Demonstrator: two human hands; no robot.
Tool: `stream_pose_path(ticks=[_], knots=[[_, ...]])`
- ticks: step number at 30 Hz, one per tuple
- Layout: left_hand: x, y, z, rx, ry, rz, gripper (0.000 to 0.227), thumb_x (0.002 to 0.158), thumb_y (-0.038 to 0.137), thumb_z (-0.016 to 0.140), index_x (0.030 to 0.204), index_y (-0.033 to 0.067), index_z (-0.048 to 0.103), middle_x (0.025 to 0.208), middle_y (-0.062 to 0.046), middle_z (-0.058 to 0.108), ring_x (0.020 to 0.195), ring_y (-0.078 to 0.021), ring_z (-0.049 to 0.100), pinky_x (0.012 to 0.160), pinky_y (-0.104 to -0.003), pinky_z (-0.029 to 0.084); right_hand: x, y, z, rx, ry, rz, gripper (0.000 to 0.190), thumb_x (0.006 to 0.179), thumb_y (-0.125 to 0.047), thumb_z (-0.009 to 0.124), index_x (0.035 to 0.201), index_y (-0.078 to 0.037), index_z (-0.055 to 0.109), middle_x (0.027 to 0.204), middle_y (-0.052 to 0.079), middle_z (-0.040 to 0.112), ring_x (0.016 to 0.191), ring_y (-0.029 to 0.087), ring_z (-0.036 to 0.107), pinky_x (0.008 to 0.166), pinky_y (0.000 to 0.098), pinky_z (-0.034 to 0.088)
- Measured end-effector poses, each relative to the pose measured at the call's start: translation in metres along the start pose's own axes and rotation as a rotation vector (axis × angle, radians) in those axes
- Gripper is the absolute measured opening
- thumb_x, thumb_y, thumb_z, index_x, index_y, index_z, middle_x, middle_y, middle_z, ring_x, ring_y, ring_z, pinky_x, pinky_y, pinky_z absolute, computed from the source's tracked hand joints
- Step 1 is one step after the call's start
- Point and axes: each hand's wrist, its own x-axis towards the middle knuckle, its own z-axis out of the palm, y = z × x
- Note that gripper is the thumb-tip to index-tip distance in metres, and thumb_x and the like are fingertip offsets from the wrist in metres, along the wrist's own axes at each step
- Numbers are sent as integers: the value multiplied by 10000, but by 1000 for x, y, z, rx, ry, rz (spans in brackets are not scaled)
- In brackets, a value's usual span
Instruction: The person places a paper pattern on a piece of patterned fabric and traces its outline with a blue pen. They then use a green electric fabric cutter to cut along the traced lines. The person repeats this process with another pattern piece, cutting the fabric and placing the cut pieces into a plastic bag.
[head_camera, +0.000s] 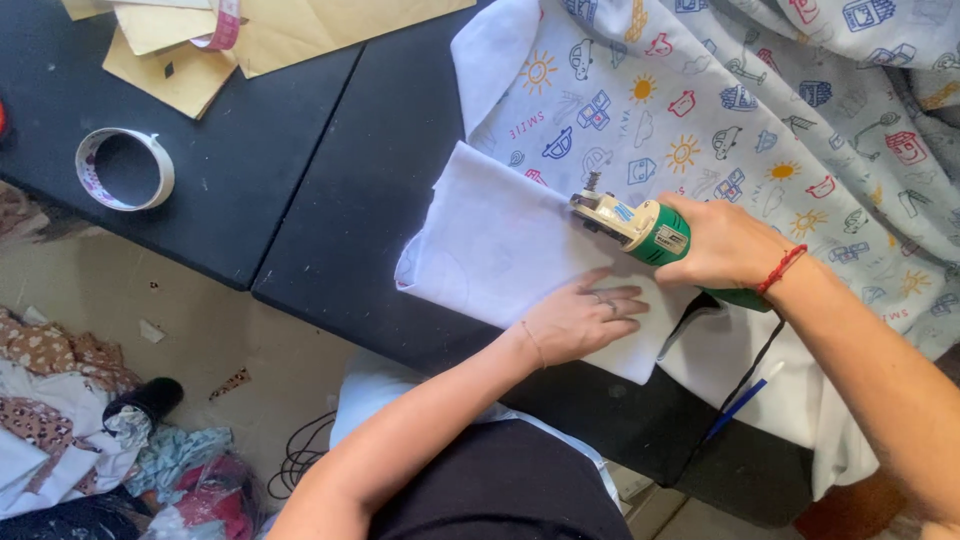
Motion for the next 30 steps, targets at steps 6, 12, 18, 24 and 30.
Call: stream_pose_path(ticks=[6, 12, 18, 24, 30], knots=[[-23, -19, -104, 213, 1, -225, 97, 825, 28, 554, 841, 112, 599, 995, -14, 606, 951, -152, 582, 842, -340, 396, 9, -4, -25, -337, -130, -27, 660, 494, -303, 669, 1113, -304, 437, 789, 81, 639, 740, 268, 584, 637, 348, 448], [-44, -37, -164, 430, 96, -334, 74, 808, 84, 623, 782, 152, 610, 981, 8, 609, 870, -144, 594, 858, -311, 327, 24, -16, -36, -463, -156, -156, 540, 473, -310, 638, 985, -269, 471, 695, 56, 629, 637, 263, 573, 572, 335, 434], [-62, -41, -176, 431, 16, -403, 106, 828, 153, 599, 932, 131, 601, 1069, -22, 567, 966, -187, 567, 838, -330, 378, 24, -32, -30, -462, -120, -222, 444, 503, -370, 639, 898, -242, 482, 696, 66, 632, 660, 288, 575, 572, 368, 433], [-56, -43, -175, 471, 112, -397, 51, 801, 105, 597, 828, 147, 586, 973, 24, 594, 872, -144, 606, 760, -284, 358, 17, -51, -20, -375, -112, -136, 521, 489, -290, 630, 982, -245, 467, 748, 83, 627, 699, 290, 576, 612, 347, 440], [-63, -44, -169, 452, 119, -422, 72, 784, 98, 602, 821, 158, 584, 979, 30, 591, 893, -137, 600, 778, -282, 357, 8, -72, -8, -222, -91, -64, 591, 491, -322, 650, 1044, -243, 457, 705, 145, 590, 682, 303, 556, 603, 353, 425]])
